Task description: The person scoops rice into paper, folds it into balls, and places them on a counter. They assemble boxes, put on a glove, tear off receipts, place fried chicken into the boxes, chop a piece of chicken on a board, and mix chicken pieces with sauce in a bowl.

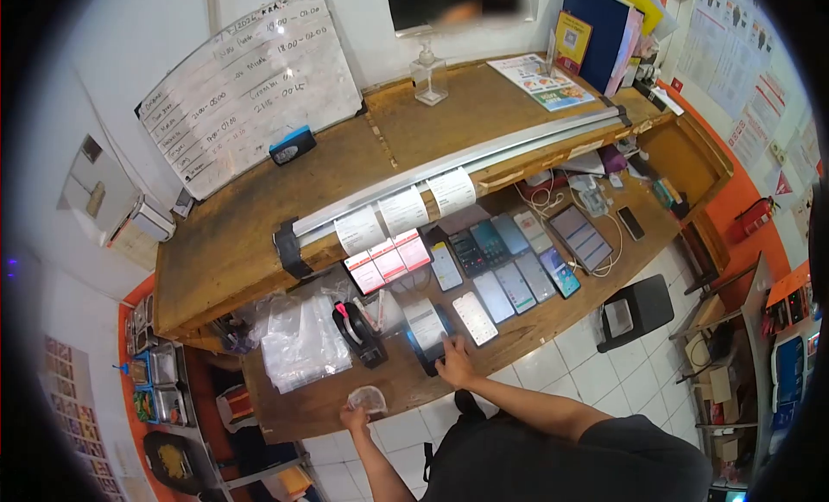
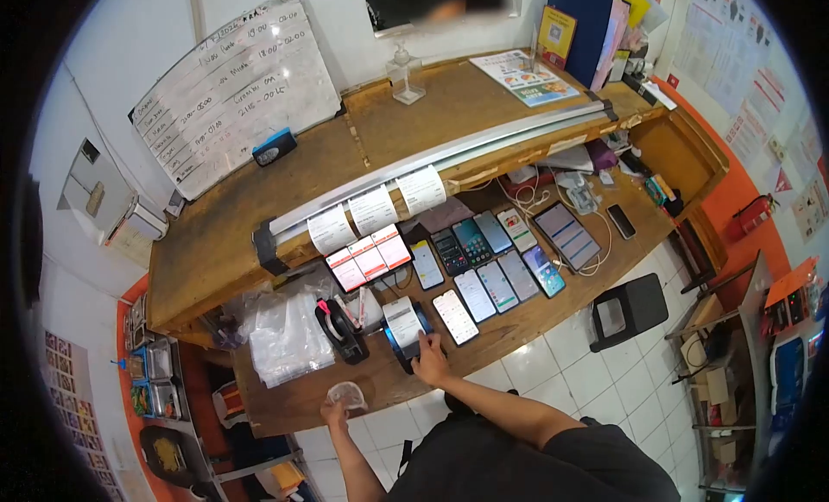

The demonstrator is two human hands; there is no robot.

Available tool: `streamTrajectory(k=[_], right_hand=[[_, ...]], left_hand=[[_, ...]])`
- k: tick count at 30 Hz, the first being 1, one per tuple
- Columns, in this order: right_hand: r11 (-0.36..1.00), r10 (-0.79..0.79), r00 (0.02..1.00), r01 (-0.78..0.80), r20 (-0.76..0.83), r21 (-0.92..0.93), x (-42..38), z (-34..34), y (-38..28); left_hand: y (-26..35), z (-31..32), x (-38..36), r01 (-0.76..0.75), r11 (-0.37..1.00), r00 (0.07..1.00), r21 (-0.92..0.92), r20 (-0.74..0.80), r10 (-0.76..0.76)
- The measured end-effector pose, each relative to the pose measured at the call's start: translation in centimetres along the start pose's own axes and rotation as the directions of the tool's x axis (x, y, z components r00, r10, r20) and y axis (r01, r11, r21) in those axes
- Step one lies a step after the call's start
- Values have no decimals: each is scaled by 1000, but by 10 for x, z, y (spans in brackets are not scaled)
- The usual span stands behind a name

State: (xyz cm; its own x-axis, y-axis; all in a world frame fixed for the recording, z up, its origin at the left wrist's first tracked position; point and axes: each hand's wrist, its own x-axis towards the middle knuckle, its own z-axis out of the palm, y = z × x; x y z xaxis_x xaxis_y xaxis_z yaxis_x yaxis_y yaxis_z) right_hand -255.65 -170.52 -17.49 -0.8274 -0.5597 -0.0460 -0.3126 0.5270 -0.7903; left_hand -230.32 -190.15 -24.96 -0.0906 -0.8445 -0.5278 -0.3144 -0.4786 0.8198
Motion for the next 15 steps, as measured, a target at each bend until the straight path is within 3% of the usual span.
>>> streamTrajectory(k=[2, 5, 6, 8, 11, 12, 14, 15], right_hand=[[999, 1, 999, -3, 38, 41, -6, 3, 8], [995, 19, 1000, -20, 7, 98, -1, -1, 8], [993, 57, 998, -53, -38, 106, -1, -3, 6], [985, 62, 995, -48, -79, 168, 2, -4, 3], [986, 129, 981, -111, -148, 122, 8, 6, 19], [987, 54, 961, -11, -270, 157, 10, 24, 40], [958, 84, 980, -30, -180, 287, 5, 9, 38], [955, 87, 983, -36, -162, 294, -4, 11, 36]], left_hand=[[-8, -15, 23, 154, 962, 988, -227, 57, -145], [13, -25, 35, 205, 915, 978, -348, 43, -202], [13, -32, 42, 193, 920, 980, -340, 31, -194], [14, -46, 49, 4, 805, 993, -594, -91, -72], [52, -43, 9, 2, 914, 1000, -406, 14, 4], [51, -48, 10, 2, 922, 1000, -386, -5, -5], [36, -67, 7, -140, 972, 990, -186, 6, 144], [32, -70, -1, -122, 984, 992, -131, -34, 119]])
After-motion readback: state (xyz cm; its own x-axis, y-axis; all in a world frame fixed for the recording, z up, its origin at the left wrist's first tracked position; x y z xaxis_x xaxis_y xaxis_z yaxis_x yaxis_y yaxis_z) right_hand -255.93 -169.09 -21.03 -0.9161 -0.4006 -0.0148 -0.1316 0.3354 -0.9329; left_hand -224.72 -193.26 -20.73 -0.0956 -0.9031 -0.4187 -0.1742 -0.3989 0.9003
